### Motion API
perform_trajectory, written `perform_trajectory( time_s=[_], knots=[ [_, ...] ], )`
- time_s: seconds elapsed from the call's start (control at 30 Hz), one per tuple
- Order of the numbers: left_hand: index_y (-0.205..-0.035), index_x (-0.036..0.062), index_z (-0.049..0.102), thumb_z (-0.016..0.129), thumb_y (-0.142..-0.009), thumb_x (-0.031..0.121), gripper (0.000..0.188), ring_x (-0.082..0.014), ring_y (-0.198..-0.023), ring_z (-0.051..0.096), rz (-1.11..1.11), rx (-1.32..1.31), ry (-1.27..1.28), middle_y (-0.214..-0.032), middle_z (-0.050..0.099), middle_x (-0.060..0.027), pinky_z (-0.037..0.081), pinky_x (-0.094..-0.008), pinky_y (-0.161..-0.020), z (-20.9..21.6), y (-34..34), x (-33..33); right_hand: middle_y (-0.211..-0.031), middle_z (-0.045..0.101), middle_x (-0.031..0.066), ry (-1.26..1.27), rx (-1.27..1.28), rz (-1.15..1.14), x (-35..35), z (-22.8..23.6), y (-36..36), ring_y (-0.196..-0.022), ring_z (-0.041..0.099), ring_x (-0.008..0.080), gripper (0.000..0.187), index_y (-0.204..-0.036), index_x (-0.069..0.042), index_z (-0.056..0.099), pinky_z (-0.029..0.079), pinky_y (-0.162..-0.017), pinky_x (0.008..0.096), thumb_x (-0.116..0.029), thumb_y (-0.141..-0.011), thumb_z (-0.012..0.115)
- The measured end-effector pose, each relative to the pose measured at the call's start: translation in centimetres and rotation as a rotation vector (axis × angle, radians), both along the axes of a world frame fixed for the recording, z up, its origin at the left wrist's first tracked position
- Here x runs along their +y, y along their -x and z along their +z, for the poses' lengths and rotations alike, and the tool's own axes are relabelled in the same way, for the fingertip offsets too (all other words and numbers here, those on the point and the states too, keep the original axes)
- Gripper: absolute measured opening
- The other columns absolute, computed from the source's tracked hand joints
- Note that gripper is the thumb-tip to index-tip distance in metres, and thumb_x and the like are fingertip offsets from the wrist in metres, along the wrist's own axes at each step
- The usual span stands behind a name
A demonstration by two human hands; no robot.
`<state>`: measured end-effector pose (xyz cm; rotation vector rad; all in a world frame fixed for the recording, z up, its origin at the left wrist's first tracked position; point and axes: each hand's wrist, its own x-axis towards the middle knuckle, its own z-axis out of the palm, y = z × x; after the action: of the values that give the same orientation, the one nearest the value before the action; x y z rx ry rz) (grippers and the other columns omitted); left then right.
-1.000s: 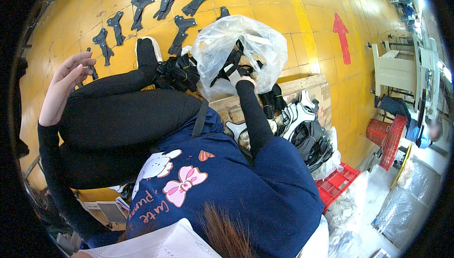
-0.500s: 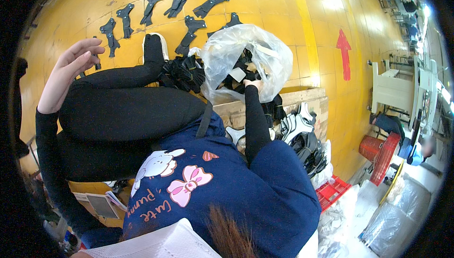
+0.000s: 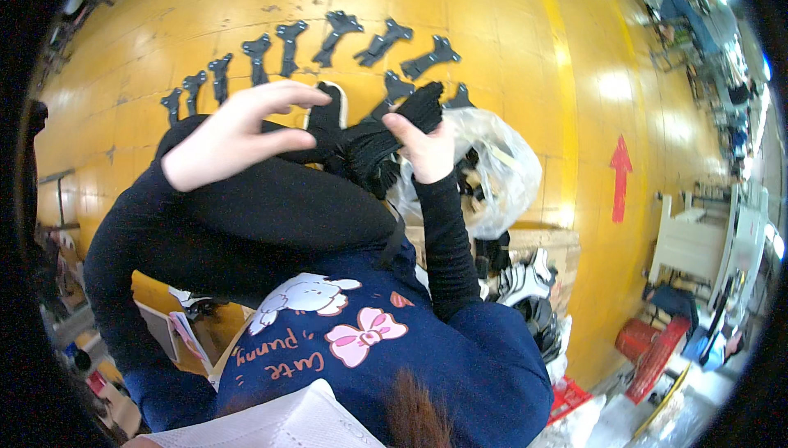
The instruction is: The person sits on the floor and repeatedly picks up small black plastic hardware parts from a clear plastic bag, briefly inspects them, and places them into a neat row on the yellow floor. The person handles the parts one at a time and continues the process for the duration of the clip.
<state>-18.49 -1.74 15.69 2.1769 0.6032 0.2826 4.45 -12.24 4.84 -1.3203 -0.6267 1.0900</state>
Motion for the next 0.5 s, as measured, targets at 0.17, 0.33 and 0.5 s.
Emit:
perform_trajectory(
  time_s=[0.17, 0.33, 0.5],
  knots=[
    [-0.109, -0.0017, 0.057, 0.073, -0.075, 0.017, 0.042, -0.0276, -0.090, 0.062, 0.080, 0.037, 0.119, -0.097, 0.064, -0.0161, 0.046, -0.0301, -0.083, 0.7, -0.1, 0.3, -0.070, 0.060, 0.0014, -0.191, 0.102, 0.213, 4.3, 5.8, 5.1, -0.043, 0.045, 0.0057, 0.020, -0.090, 0.000, 0.062, 0.032, -0.038, 0.0203, -0.009, -0.076, 0.074],
    [-0.110, -0.0066, 0.061, 0.061, -0.089, 0.020, 0.034, -0.0074, -0.081, 0.058, 0.119, -0.160, 0.619, -0.094, 0.067, -0.0041, 0.046, -0.0223, -0.076, 0.7, 1.5, 2.7, -0.069, 0.060, 0.0025, -0.226, 0.219, 0.219, 6.1, 7.5, 6.1, -0.039, 0.041, 0.0043, 0.021, -0.090, 0.000, 0.061, 0.028, -0.032, 0.0184, -0.021, -0.087, 0.064],
    [-0.104, -0.0026, 0.065, 0.059, -0.090, 0.026, 0.032, -0.0054, -0.073, 0.057, 0.112, -0.087, 0.689, -0.085, 0.065, -0.0010, 0.046, -0.0199, -0.073, 2.0, 1.9, 2.2, -0.066, 0.058, 0.0006, -0.152, 0.494, 0.380, 6.1, 5.7, 4.9, -0.037, 0.037, 0.0032, 0.037, -0.095, -0.002, 0.060, 0.025, -0.031, 0.0178, -0.038, -0.088, 0.060]
  ],
)
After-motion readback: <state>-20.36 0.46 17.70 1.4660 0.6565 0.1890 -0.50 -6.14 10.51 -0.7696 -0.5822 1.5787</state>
